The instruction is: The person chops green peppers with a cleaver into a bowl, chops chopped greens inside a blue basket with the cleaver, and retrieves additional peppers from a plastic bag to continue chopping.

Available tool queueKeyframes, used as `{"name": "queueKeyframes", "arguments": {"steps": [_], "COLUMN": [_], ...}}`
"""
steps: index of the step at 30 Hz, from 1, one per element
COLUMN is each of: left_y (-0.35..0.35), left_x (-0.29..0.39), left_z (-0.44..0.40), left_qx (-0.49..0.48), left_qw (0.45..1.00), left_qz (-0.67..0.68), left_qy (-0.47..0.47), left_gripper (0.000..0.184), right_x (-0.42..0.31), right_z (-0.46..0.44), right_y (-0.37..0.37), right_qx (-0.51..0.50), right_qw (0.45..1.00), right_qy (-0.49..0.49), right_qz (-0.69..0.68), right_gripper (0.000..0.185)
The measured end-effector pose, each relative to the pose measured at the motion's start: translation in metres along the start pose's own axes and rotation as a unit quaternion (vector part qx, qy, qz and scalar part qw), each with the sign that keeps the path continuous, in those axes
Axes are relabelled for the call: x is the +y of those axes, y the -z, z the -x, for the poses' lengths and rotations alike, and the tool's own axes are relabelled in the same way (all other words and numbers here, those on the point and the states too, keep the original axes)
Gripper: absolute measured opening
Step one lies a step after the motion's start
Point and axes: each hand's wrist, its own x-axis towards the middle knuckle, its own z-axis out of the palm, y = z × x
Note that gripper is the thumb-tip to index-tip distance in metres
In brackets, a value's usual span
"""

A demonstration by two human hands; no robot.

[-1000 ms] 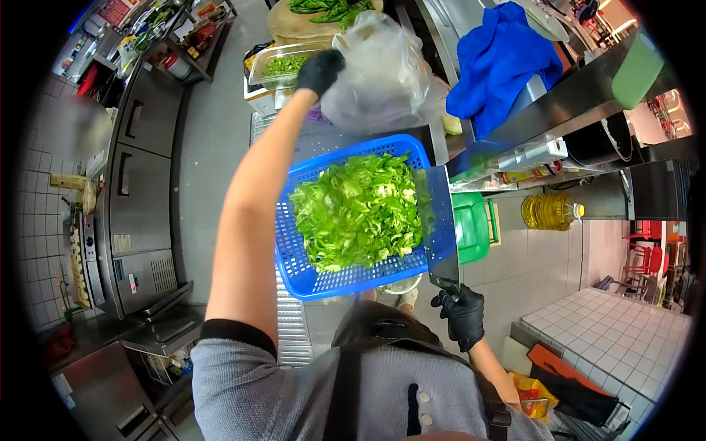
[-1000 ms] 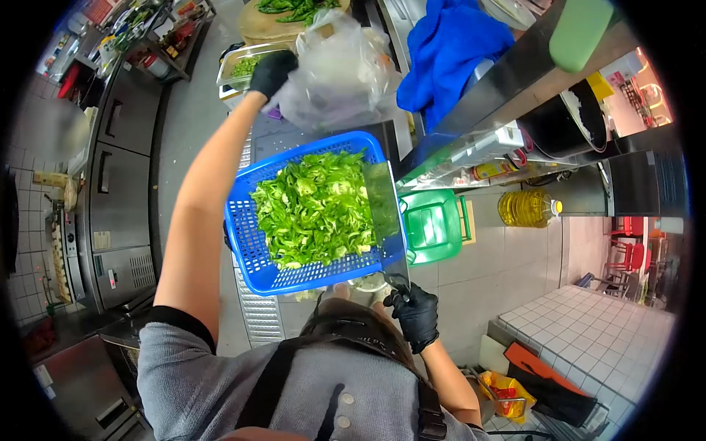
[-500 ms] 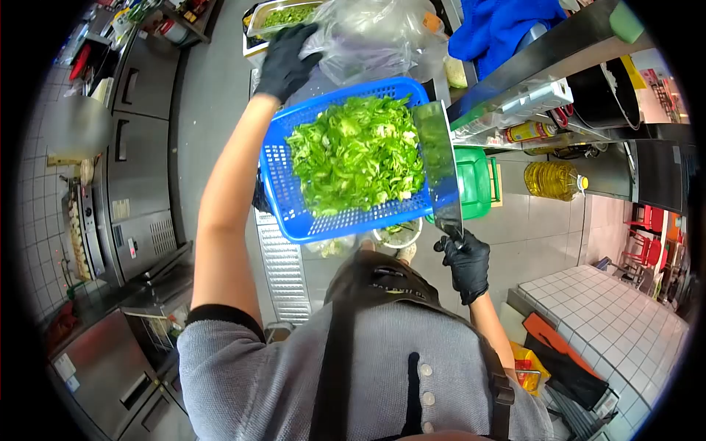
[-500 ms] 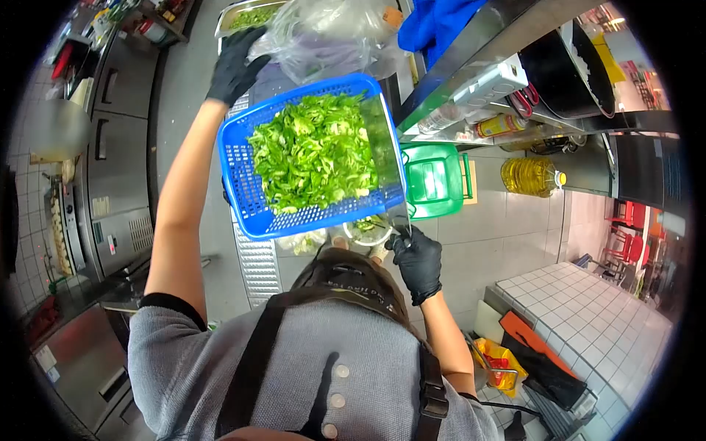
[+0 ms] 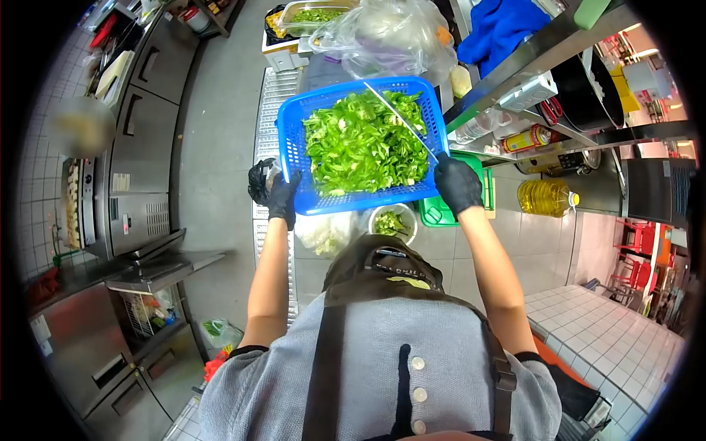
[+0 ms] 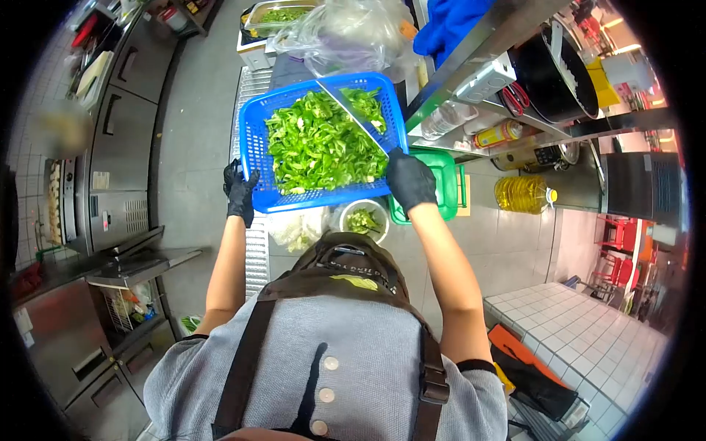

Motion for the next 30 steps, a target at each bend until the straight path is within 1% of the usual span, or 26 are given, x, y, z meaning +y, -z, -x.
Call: {"name": "queueKeyframes", "arguments": {"steps": [2, 3, 4, 5, 6, 7, 8, 9, 10, 12, 13, 15, 16, 17, 19, 20, 21, 22, 23, 24, 25, 26, 27, 28, 29, 30], "left_y": [-0.001, 0.000, 0.000, -0.002, -0.001, 0.001, 0.002, 0.006, 0.007, 0.003, -0.003, -0.024, -0.034, -0.045, -0.066, -0.076, -0.082, -0.091, -0.092, -0.100, -0.102, -0.104, -0.103, -0.106, -0.105, -0.101], "left_x": [0.003, -0.002, -0.009, -0.023, -0.010, 0.003, -0.018, -0.057, -0.056, -0.044, -0.023, 0.039, 0.047, 0.047, 0.025, 0.007, 0.003, -0.031, -0.019, -0.052, -0.053, -0.060, -0.049, -0.062, -0.062, -0.050], "left_z": [0.013, 0.013, 0.014, 0.006, 0.014, 0.023, 0.013, -0.007, -0.002, 0.021, 0.041, 0.102, 0.118, 0.131, 0.150, 0.162, 0.181, 0.182, 0.216, 0.223, 0.241, 0.257, 0.280, 0.286, 0.296, 0.313], "left_qx": [0.039, 0.049, 0.059, 0.065, 0.057, 0.060, 0.094, 0.128, 0.166, 0.233, 0.260, 0.287, 0.286, 0.306, 0.291, 0.256, 0.272, 0.325, 0.312, 0.319, 0.327, 0.332, 0.324, 0.325, 0.312, 0.324], "left_qw": [0.992, 0.993, 0.993, 0.996, 0.988, 0.965, 0.978, 0.980, 0.970, 0.928, 0.906, 0.894, 0.895, 0.888, 0.918, 0.946, 0.941, 0.897, 0.925, 0.930, 0.924, 0.923, 0.937, 0.936, 0.946, 0.938], "left_qz": [-0.103, -0.081, -0.060, 0.038, 0.145, 0.251, 0.182, 0.107, 0.056, -0.083, -0.122, -0.140, -0.111, -0.125, -0.077, -0.009, -0.086, -0.079, -0.058, -0.032, -0.050, -0.114, -0.065, -0.077, -0.052, -0.096], "left_qy": [-0.067, -0.074, -0.081, -0.056, -0.004, 0.049, -0.032, -0.109, -0.167, -0.279, -0.311, -0.313, -0.323, -0.320, -0.257, -0.196, -0.180, -0.289, -0.208, -0.178, -0.192, -0.158, -0.118, -0.113, -0.077, -0.072], "left_gripper": [0.050, 0.050, 0.049, 0.050, 0.048, 0.047, 0.044, 0.044, 0.043, 0.042, 0.041, 0.032, 0.034, 0.036, 0.041, 0.043, 0.044, 0.037, 0.037, 0.038, 0.039, 0.037, 0.036, 0.036, 0.036, 0.036], "right_x": [-0.005, -0.010, -0.013, -0.016, -0.017, -0.011, -0.003, 0.001, 0.005, 0.013, 0.018, 0.052, 0.064, 0.040, 0.057, 0.066, 0.070, 0.085, 0.088, 0.089, 0.102, 0.103, 0.128, 0.153, 0.175, 0.161], "right_z": [-0.001, -0.001, 0.004, 0.014, 0.022, 0.026, 0.030, 0.036, 0.040, 0.040, 0.040, 0.028, 0.021, 0.032, 0.030, 0.030, 0.032, 0.030, 0.035, 0.037, 0.034, 0.040, 0.024, 0.007, -0.017, -0.002], "right_y": [-0.002, 0.002, 0.007, 0.013, 0.017, 0.015, 0.011, 0.013, 0.014, 0.018, 0.020, -0.010, -0.019, 0.021, 0.020, 0.020, 0.025, 0.018, 0.029, 0.041, 0.034, 0.047, 0.025, 0.003, -0.017, 0.005], "right_qx": [-0.054, -0.081, -0.084, -0.087, -0.089, -0.092, -0.077, -0.056, -0.034, -0.029, -0.028, -0.060, -0.081, -0.176, -0.190, -0.204, -0.193, -0.198, -0.198, -0.148, -0.187, -0.197, -0.192, -0.189, -0.221, -0.253], "right_qw": [0.998, 0.995, 0.995, 0.994, 0.994, 0.993, 0.993, 0.993, 0.991, 0.989, 0.987, 0.972, 0.959, 0.920, 0.882, 0.858, 0.858, 0.833, 0.834, 0.914, 0.882, 0.896, 0.885, 0.872, 0.860, 0.852], "right_qy": [0.024, 0.036, 0.044, 0.053, 0.064, 0.074, 0.088, 0.108, 0.129, 0.135, 0.140, 0.137, 0.138, 0.012, 0.015, 0.015, 0.011, 0.000, 0.010, 0.080, 0.058, 0.082, 0.116, 0.149, 0.142, 0.125], "right_qz": [0.037, 0.054, 0.043, 0.032, 0.023, 0.011, -0.001, -0.006, -0.012, -0.050, -0.068, -0.180, -0.233, -0.351, -0.432, -0.471, -0.476, -0.516, -0.515, -0.368, -0.428, -0.388, -0.408, -0.427, -0.438, -0.441], "right_gripper": [0.022, 0.021, 0.021, 0.021, 0.021, 0.020, 0.020, 0.018, 0.017, 0.017, 0.016, 0.016, 0.017, 0.014, 0.012, 0.011, 0.008, 0.009, 0.010, 0.014, 0.016, 0.017, 0.014, 0.011, 0.021, 0.017]}}
